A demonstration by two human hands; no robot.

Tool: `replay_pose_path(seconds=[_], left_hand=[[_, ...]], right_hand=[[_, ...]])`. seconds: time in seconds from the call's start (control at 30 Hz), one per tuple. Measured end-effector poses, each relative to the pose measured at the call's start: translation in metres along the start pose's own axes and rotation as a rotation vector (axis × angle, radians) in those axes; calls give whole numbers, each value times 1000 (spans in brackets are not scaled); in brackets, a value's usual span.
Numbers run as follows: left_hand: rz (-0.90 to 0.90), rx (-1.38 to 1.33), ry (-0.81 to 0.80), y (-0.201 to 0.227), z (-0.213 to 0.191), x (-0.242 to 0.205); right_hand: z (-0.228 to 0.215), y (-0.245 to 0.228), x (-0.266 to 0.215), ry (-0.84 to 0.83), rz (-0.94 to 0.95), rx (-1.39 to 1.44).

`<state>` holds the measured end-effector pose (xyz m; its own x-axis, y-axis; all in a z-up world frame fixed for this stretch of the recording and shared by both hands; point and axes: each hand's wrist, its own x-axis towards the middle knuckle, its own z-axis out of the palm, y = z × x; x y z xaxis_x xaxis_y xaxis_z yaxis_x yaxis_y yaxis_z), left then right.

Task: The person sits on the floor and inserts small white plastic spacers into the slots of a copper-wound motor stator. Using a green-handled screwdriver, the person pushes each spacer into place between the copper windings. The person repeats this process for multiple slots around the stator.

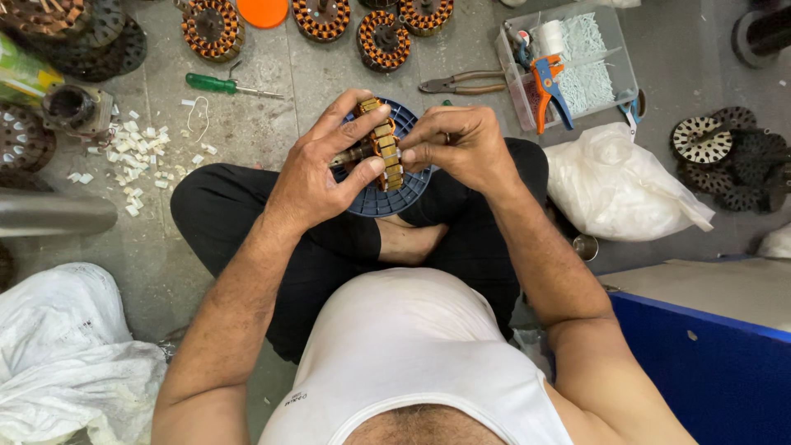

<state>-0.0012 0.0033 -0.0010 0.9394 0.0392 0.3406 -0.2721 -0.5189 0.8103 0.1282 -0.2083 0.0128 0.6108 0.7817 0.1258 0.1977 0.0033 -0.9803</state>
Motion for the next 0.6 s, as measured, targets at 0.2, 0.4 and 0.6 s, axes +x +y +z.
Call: replay_pose_path(seconds=[0.2,0.4,0.6], left_hand=[[-24,-19,-13,-1,0,1],[-56,-70,-8,-3,1,0],[-47,-136,33,-5,3,0]], right_hand=[[4,-16,3,-9,-60,-277],[3,-28,12,-49,59,-343],[-4,-28,23,-150,202,-264]])
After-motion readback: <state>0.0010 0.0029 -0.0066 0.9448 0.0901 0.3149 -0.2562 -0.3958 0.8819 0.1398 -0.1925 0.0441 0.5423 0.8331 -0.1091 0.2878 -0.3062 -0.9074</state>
